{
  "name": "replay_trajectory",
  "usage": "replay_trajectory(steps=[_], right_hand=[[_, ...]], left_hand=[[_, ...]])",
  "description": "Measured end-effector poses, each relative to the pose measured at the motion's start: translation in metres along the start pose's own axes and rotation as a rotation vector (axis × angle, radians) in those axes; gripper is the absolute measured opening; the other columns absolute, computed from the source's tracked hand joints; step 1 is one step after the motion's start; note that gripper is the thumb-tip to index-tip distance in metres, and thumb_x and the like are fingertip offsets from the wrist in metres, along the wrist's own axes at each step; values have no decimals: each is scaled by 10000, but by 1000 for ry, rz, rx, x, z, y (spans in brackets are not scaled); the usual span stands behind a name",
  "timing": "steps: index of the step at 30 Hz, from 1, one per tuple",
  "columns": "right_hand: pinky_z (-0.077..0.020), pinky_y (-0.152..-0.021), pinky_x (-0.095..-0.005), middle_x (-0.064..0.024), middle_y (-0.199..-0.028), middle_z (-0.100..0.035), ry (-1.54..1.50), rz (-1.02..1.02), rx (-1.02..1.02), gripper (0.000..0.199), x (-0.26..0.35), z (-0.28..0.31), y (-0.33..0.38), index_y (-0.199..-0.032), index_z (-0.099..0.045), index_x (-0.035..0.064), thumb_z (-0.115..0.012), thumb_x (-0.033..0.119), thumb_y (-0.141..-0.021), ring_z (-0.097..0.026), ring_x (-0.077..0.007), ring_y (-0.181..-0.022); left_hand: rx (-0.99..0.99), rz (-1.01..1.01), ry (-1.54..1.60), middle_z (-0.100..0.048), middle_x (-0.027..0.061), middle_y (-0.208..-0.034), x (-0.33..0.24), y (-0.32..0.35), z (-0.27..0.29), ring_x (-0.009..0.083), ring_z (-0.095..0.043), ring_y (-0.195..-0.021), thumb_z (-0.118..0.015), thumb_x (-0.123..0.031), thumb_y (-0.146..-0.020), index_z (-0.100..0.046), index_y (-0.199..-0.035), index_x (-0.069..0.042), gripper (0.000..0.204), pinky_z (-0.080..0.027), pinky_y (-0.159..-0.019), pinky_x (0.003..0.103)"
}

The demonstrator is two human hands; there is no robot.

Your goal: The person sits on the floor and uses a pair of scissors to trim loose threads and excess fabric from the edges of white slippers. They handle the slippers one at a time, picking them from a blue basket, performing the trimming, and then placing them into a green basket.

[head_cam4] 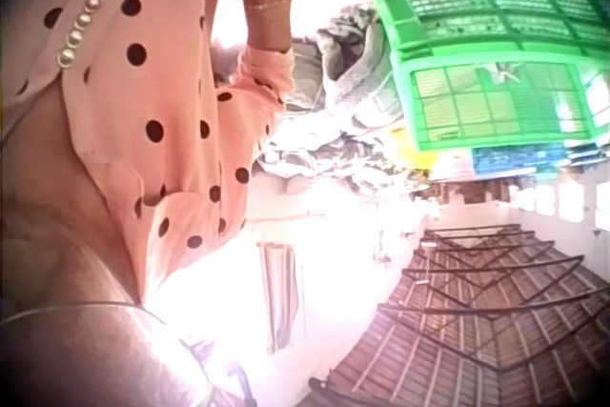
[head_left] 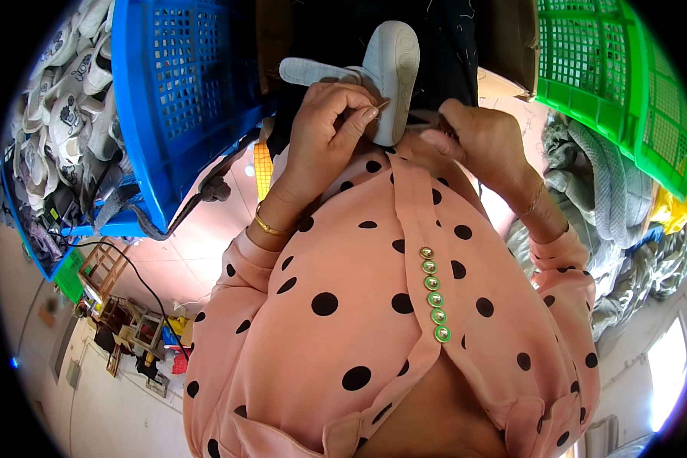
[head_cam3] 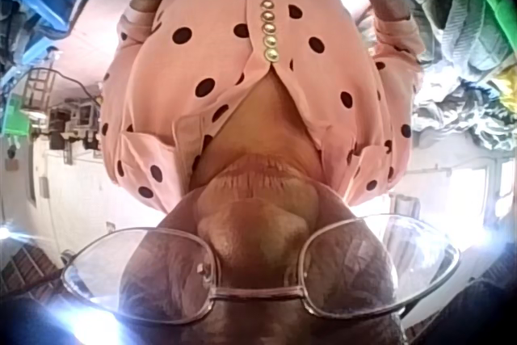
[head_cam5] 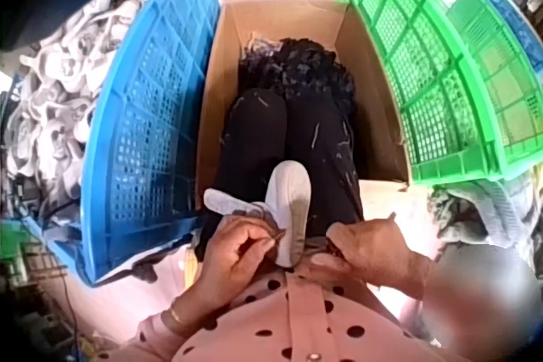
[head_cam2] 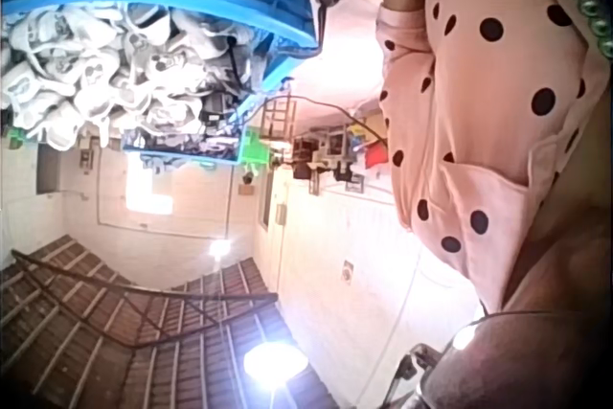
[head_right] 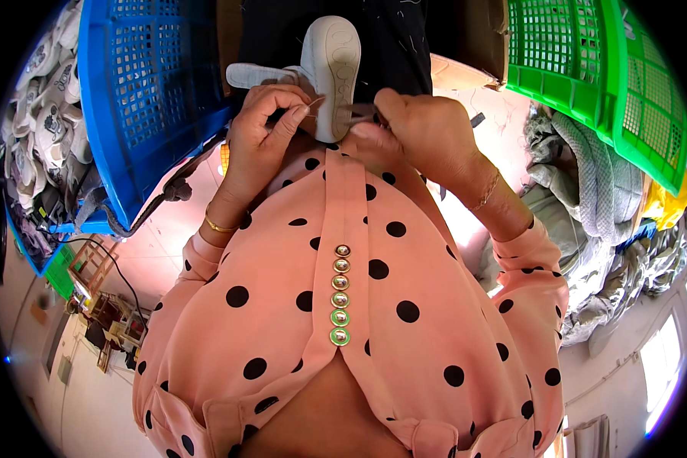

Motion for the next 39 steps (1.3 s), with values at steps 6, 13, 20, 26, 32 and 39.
replay_trajectory(steps=[6, 13, 20, 26, 32, 39], right_hand=[[-464, -476, -324, -37, -578, -543, 105, 38, 17, 421, 17, -6, -6, -723, -493, 101, -659, 467, -850, -586, -218, -525], [-469, -533, -289, -5, -578, -550, 239, 77, 20, 379, 21, -9, -14, -749, -535, 119, -674, 462, -831, -593, -168, -551], [-468, -540, -291, -3, -561, -541, 270, 106, 51, 350, 24, -6, -20, -730, -552, 125, -674, 435, -837, -591, -176, -547], [-476, -488, -349, -81, -595, -595, -61, -152, 16, 394, 15, 0, -28, -830, -568, 59, -664, 439, -868, -631, -245, -538], [-476, -504, -342, -100, -655, -635, -196, -256, -286, 485, 8, -4, -67, -1227, -542, 95, -663, 423, -890, -641, -274, -570], [-529, -506, -326, -59, -625, -649, -20, -224, -185, 511, -8, -28, -80, -1155, -583, 86, -692, 455, -820, -669, -252, -566]], left_hand=[[73, 81, -1, -665, 53, -980, -4, 2, 2, 196, -559, -968, -639, -112, -910, -635, -898, -29, 84, -426, -892, 295], [77, 122, 15, -658, 49, -995, -5, 3, 1, 194, -544, -973, -636, -112, -913, -634, -903, -32, 81, -412, -910, 298], [-1, 58, 50, -653, 40, -881, -2, 3, -4, 206, -524, -875, -652, -94, -885, -642, -881, -49, 46, -431, -794, 306], [-224, 177, 272, -651, 45, -1011, 2, -6, 12, 94, -577, -916, -552, -79, -981, -619, -968, 8, 110, -459, -856, 219], [-589, -230, -460, -620, 153, -1186, -2, -71, 52, 249, -583, -1079, -560, -137, -977, -625, -1124, -7, 207, -426, -969, 304], [126, 453, -186, -706, 72, -838, -6, -3, 44, 99, -645, -774, -658, -262, -927, -696, -947, -9, 257, -500, -669, 235]])
Point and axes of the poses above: each hand's wrist, its own y-axis away from the middle knuckle, its own z-axis out of the back of the hand, x = y × z, the point moved 1 cm from there along -y, towards the middle knuckle
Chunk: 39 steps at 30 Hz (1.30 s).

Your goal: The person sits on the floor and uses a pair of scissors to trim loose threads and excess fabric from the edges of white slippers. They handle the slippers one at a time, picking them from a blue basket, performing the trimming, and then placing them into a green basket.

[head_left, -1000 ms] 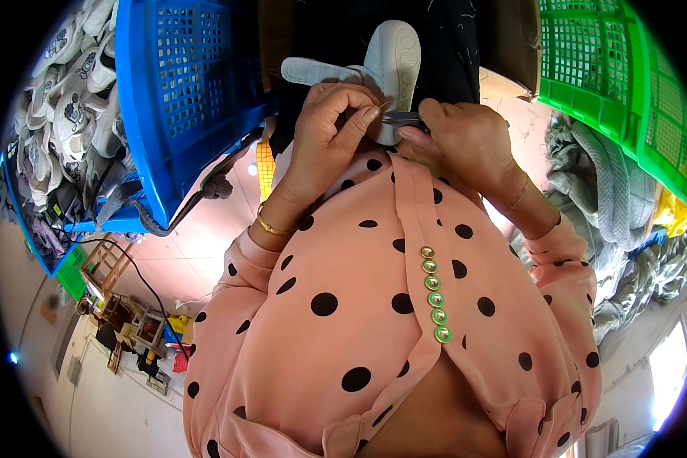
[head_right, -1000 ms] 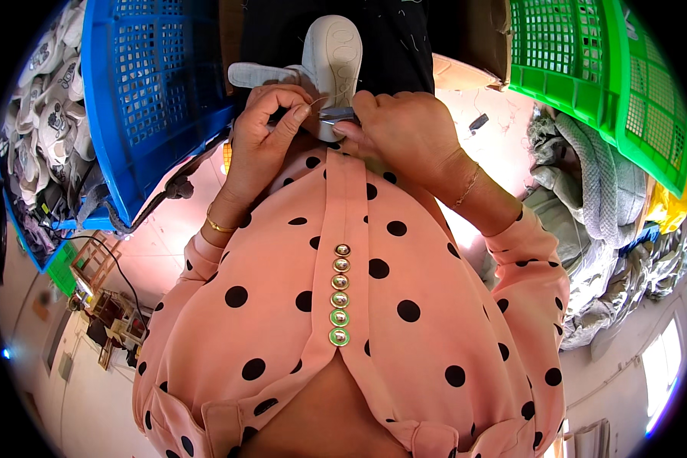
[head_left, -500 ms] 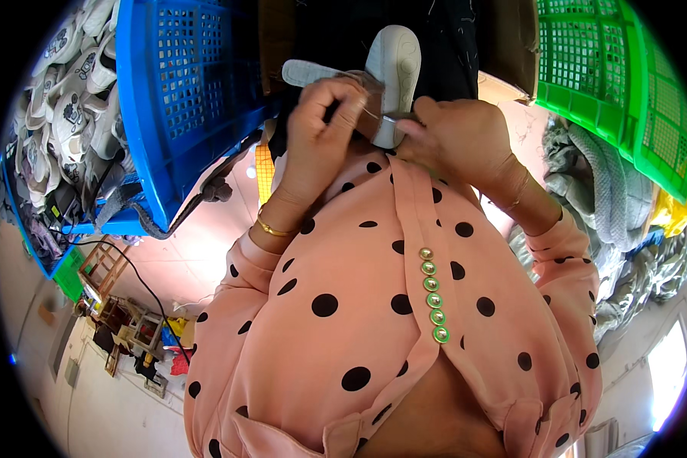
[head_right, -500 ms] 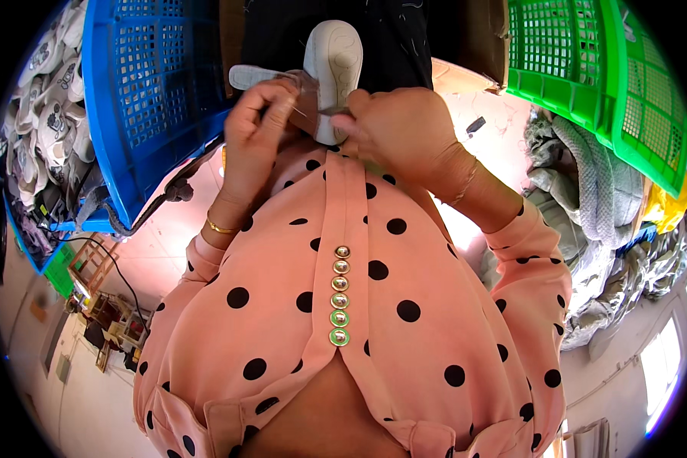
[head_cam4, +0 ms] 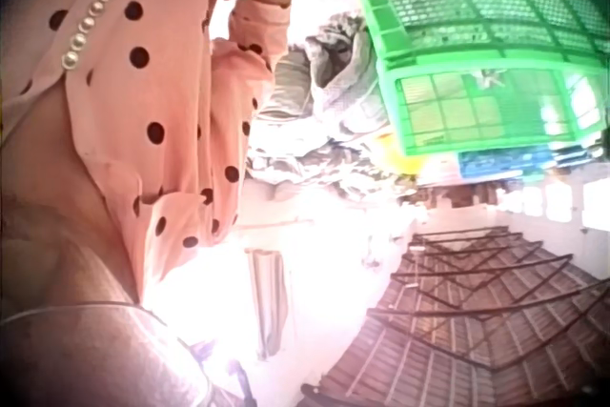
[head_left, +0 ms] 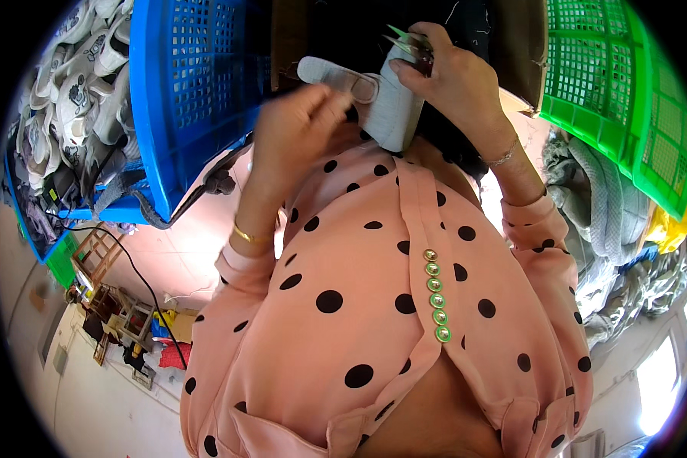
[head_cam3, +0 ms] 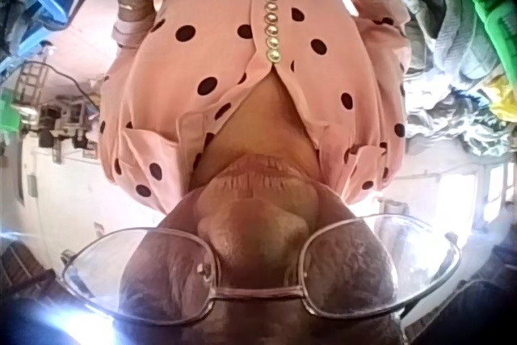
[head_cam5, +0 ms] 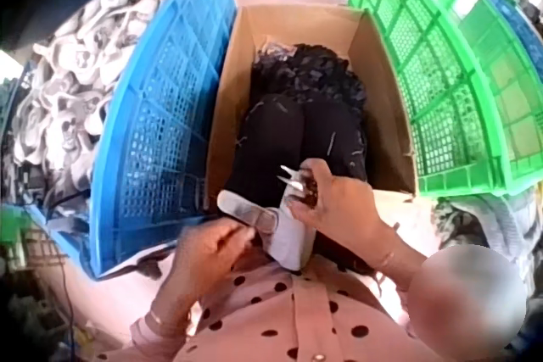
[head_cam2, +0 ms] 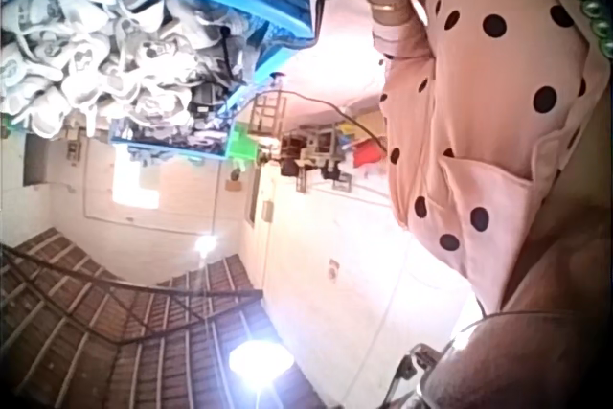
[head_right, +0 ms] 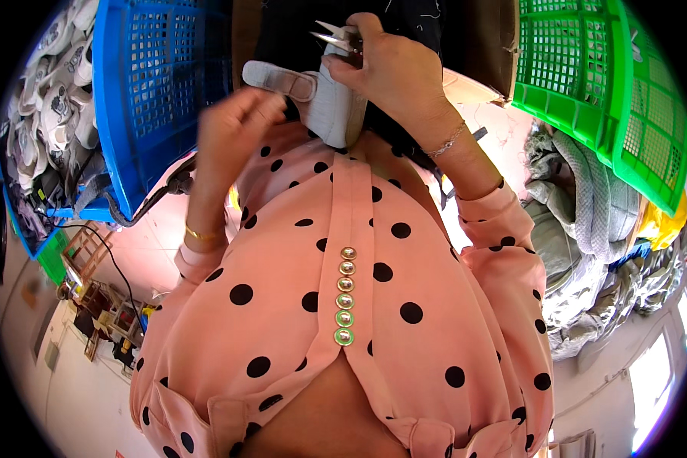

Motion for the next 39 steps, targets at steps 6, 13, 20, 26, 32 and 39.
replay_trajectory(steps=[6, 13, 20, 26, 32, 39], right_hand=[[-545, -607, -345, -106, -692, -663, -226, -44, -70, 492, -12, -1, 4, -1179, -572, 42, -677, 347, -808, -689, -266, -644], [-408, -538, -203, 11, -635, -542, -830, -322, -120, 536, -1, 48, 34, -1281, -524, 0, -727, 171, -815, -490, -39, -587], [-478, -601, -213, -19, -698, -558, -698, -67, 261, 881, 43, 95, 77, -1328, -516, 121, -921, 331, -575, -582, -92, -616], [-535, -690, -248, -79, -891, -684, -746, -109, 214, 716, 35, 71, 87, -1264, -544, 85, -845, 248, -635, -689, -156, -719], [-497, -919, -289, -91, -1036, -670, -1044, -223, 266, 634, -8, 56, 73, -1274, -533, 11, -769, 229, -726, -640, -149, -969], [-495, -878, -269, -87, -1019, -667, -1106, -262, 390, 594, -25, 54, 49, -1271, -540, -17, -750, 224, -770, -611, -125, -938]], left_hand=[[-3, -59, 170, -656, 133, -866, 7, 9, -44, 256, -593, -830, -766, -292, -801, -674, -804, 2, 308, -479, -724, 329], [94, -146, 505, -535, -40, -643, -53, -15, 0, 3, -449, -603, -643, -184, -948, -612, -776, -17, 241, -354, -528, 169], [67, 189, 894, -569, -13, -614, -69, 4, -1, 29, -434, -472, -650, -239, -935, -640, -758, -24, 279, -301, -432, 193], [274, 334, 989, -683, 72, -831, -57, 26, -6, 146, -695, -730, -582, -189, -968, -635, -1067, 18, 235, -584, -624, 244], [116, -383, 385, -637, 77, -807, -97, 36, 26, 153, -610, -702, -519, -73, -951, -638, -900, 19, 158, -509, -602, 261], [302, -1271, 960, -617, 15, -853, -152, 42, 3, 199, -531, -846, -764, -76, -774, -730, -1028, -40, 260, -442, -674, 318]])
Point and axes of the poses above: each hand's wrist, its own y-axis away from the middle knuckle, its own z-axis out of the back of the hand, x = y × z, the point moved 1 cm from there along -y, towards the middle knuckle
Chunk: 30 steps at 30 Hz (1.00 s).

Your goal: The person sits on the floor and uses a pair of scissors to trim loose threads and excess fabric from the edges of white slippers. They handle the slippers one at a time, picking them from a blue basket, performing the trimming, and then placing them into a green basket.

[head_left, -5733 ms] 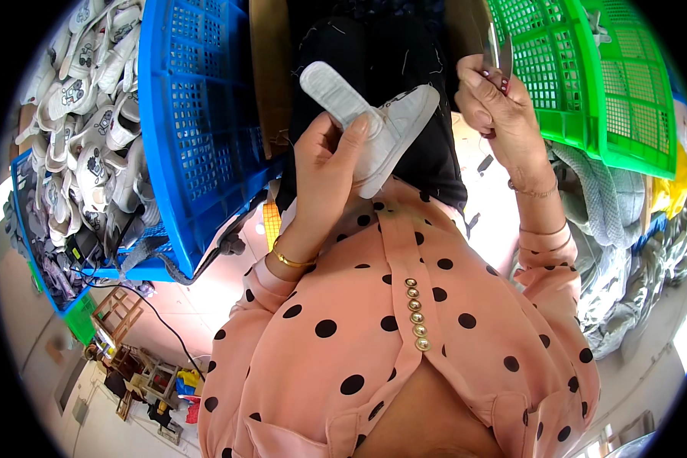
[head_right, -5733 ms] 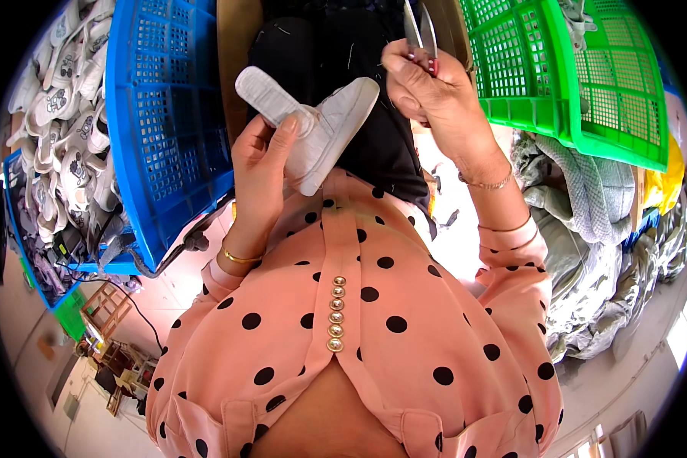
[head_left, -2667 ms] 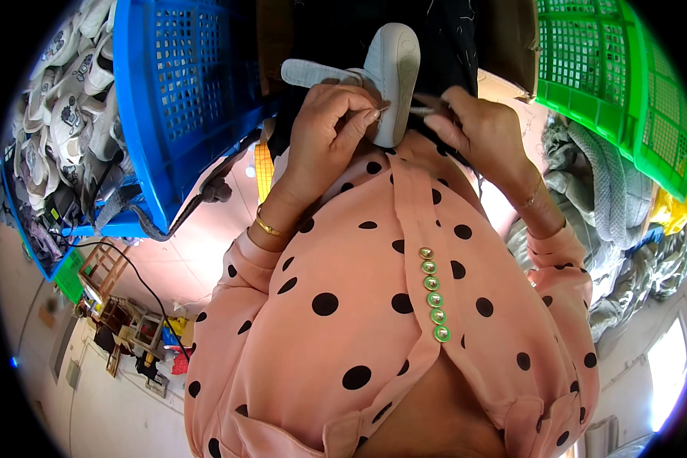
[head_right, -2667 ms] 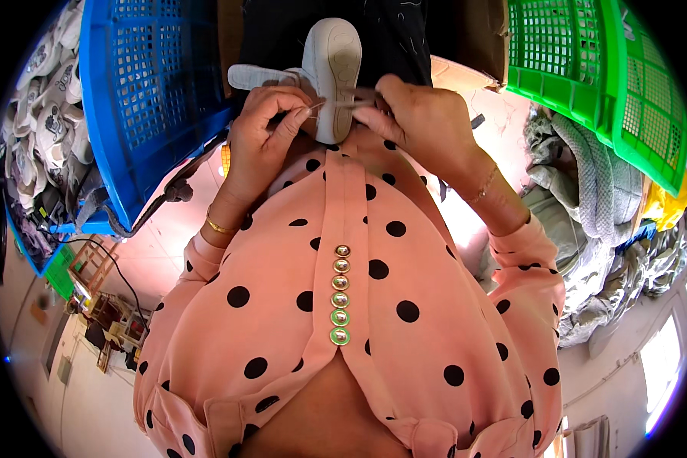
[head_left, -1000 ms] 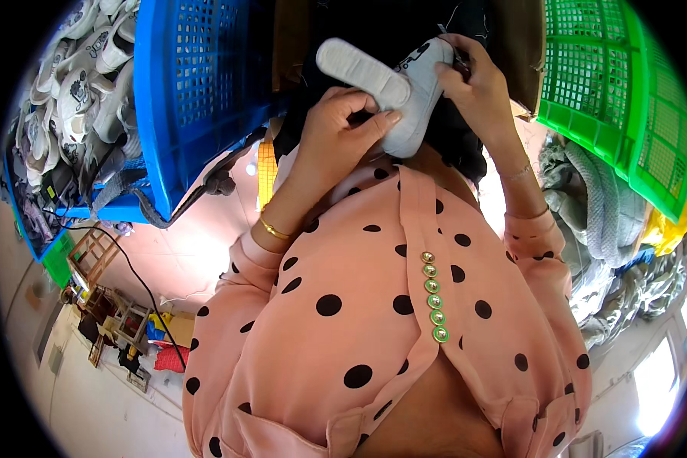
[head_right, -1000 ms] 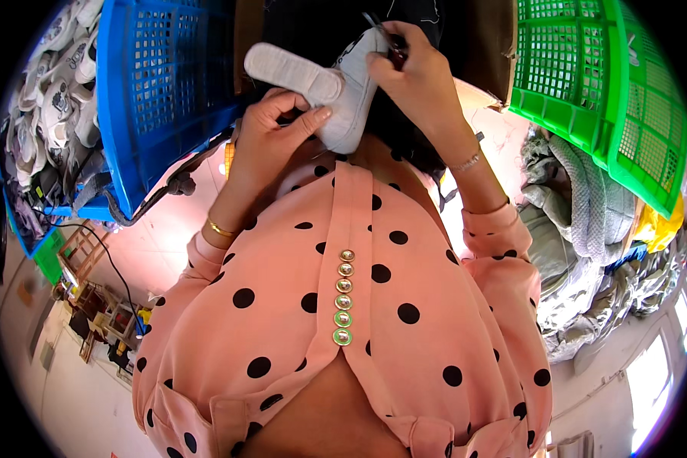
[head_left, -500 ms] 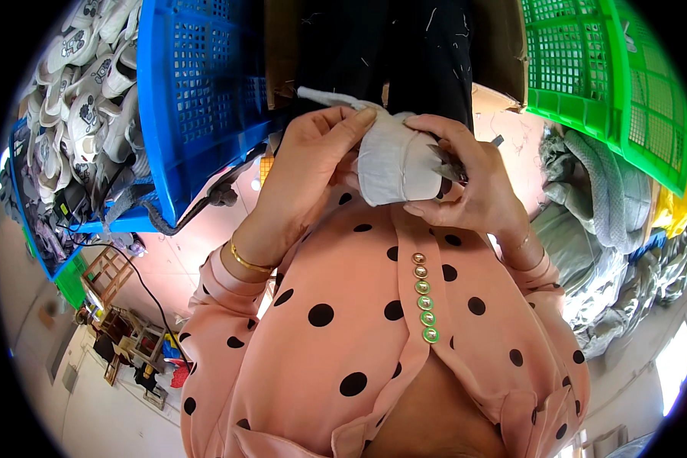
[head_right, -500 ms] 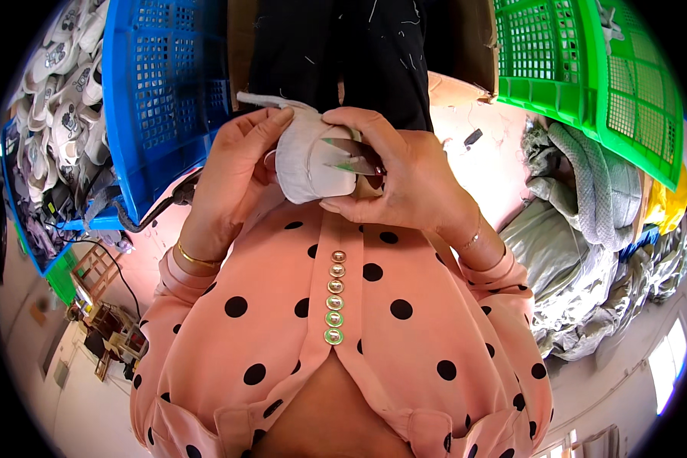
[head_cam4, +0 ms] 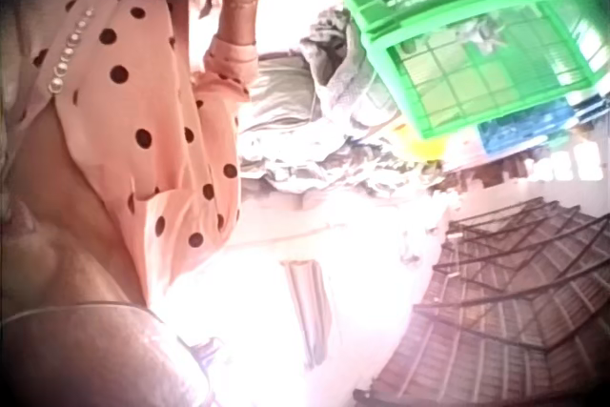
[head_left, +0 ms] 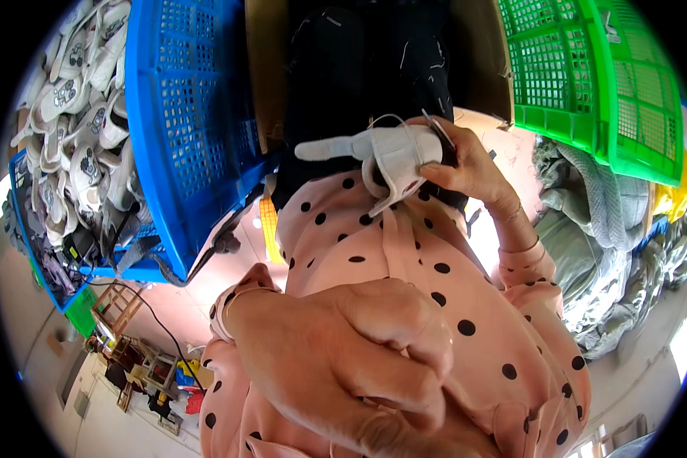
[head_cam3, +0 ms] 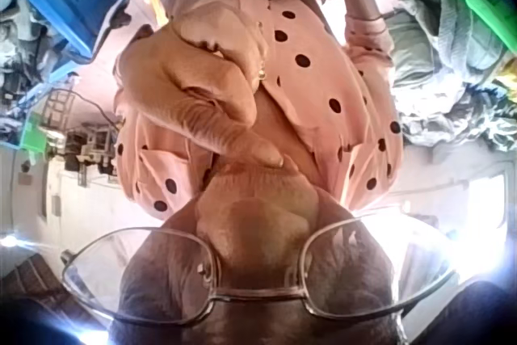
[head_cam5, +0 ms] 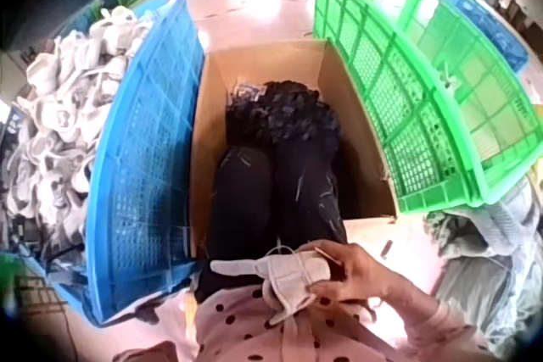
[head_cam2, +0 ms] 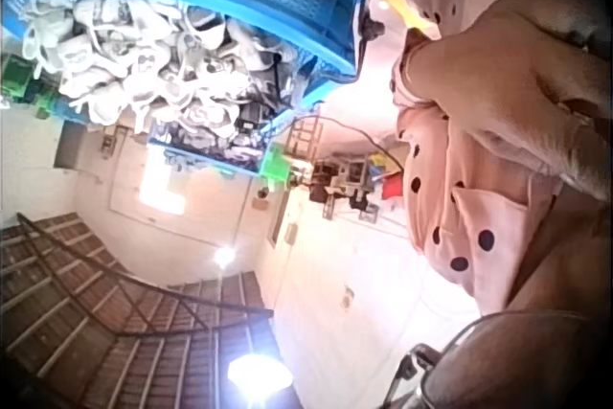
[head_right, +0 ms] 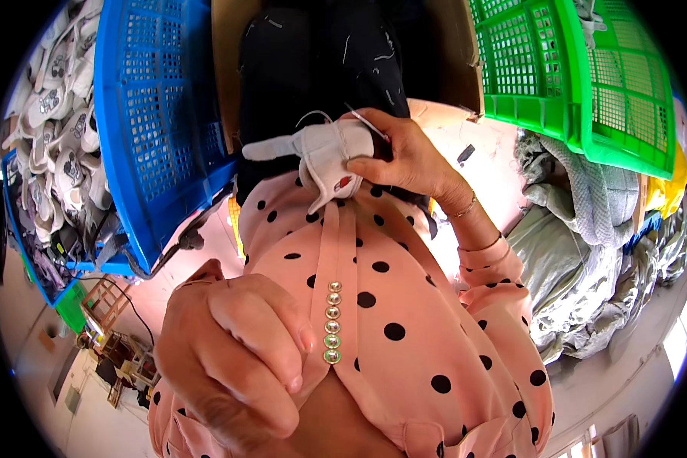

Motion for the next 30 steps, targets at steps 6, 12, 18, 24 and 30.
replay_trajectory(steps=[6, 12, 18, 24, 30], right_hand=[[-494, -891, -291, -118, -1037, -668, 64, 25, 48, 671, -5, 7, -12, -1283, -531, -25, -745, 300, -737, -621, -158, -970], [-483, -905, -297, -123, -1038, -670, 97, -8, 51, 696, -3, 8, -15, -1276, -539, -21, -736, 360, -727, -626, -169, -977], [-480, -896, -287, -120, -1020, -666, 24, -20, 29, 698, -5, 7, -15, -1284, -532, -22, -740, 377, -751, -614, -165, -959], [-489, -861, -285, -118, -997, -664, 41, 3, -16, 690, -14, 3, -13, -1289, -513, -24, -739, 399, -793, -615, -168, -922], [-516, -633, -335, -156, -802, -653, 530, 164, -376, 400, -1, 9, 3, -1064, -557, 25, -606, 401, -934, -658, -328, -716]], left_hand=[[9, 450, -816, -663, 73, -1005, 38, 15, 68, 253, -632, -901, -701, -116, -832, -672, -1169, -72, 341, -511, -838, 346], [-148, 889, -504, -708, 116, -985, 82, 46, 91, 221, -671, -870, -740, -75, -804, -728, -1008, -28, 210, -535, -785, 294], [-83, 594, -752, -703, 87, -905, 94, 46, 90, 173, -671, -825, -676, -12, -862, -673, -899, -10, 37, -536, -737, 273], [-310, 696, -598, -674, 78, -832, 102, 56, 76, 126, -647, -763, -644, -31, -903, -623, -920, -5, 37, -510, -651, 223], [-440, 707, -708, -663, 100, -908, 102, 61, 70, 130, -632, -748, -634, -21, -913, -597, -921, 0, 43, -504, -651, 227]])
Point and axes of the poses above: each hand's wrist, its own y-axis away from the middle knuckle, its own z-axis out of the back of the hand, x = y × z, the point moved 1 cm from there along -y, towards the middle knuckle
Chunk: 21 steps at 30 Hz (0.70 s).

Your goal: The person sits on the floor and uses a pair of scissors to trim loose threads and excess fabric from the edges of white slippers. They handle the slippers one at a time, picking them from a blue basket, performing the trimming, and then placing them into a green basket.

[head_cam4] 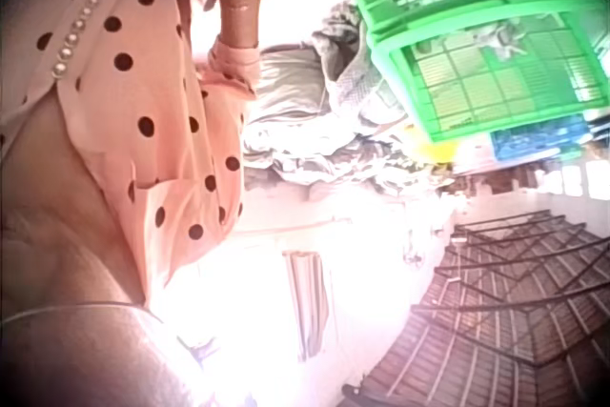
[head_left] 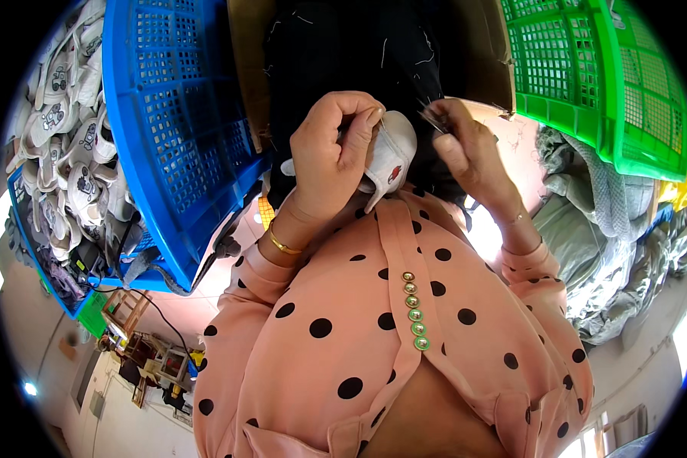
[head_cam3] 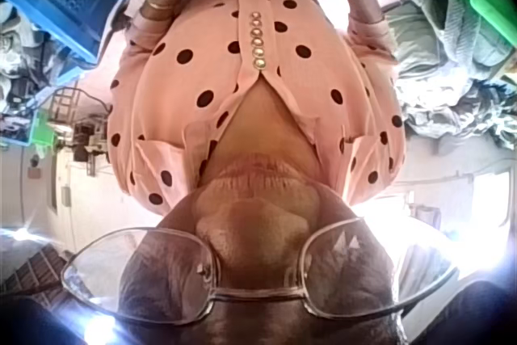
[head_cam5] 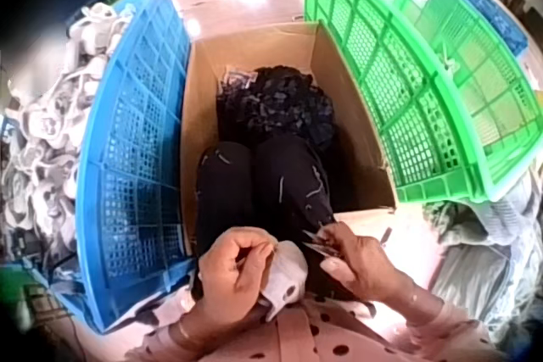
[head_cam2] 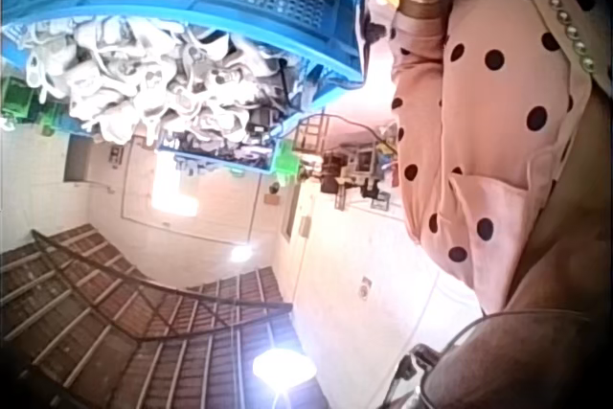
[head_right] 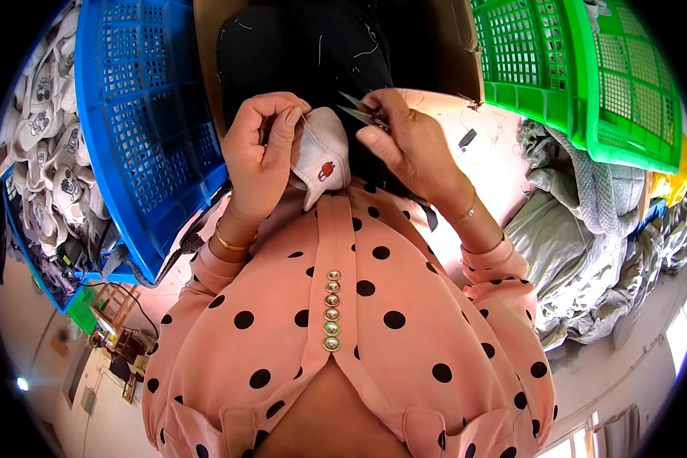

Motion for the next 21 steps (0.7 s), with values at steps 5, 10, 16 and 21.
replay_trajectory(steps=[5, 10, 16, 21], right_hand=[[-455, -497, -342, -73, -609, -594, 352, 157, 72, 390, 21, 19, -8, -867, -560, 63, -588, 447, -925, -613, -260, -547], [-416, -460, -354, -77, -544, -536, 533, 220, 214, 437, 29, 27, -19, -782, -556, 72, -581, 491, -900, -570, -268, -511], [-420, -461, -365, -82, -546, -543, 655, 258, 210, 453, 38, 25, -22, -742, -567, 81, -562, 507, -898, -573, -272, -522], [-444, -468, -359, -79, -564, -572, 599, 209, 147, 438, 33, 23, -23, -775, -566, 76, -596, 499, -880, -593, -276, -527]], left_hand=[[-65, -272, -126, -656, 121, -959, 2, -2, -7, 177, -638, -763, -627, 11, -903, -568, -941, -10, 73, -515, -659, 247], [-74, -362, -165, -653, 129, -972, 1, -2, -9, 205, -642, -775, -641, 32, -883, -557, -959, -13, 122, -521, -661, 257], [-74, -413, -212, -648, 136, -986, -1, -1, -10, 217, -643, -774, -640, 40, -877, -557, -957, -16, 128, -519, -655, 258], [-61, -227, -82, -641, 132, -1050, 5, 2, -10, 155, -666, -821, -532, -43, -980, -512, -1014, 1, 60, -544, -734, 254]])
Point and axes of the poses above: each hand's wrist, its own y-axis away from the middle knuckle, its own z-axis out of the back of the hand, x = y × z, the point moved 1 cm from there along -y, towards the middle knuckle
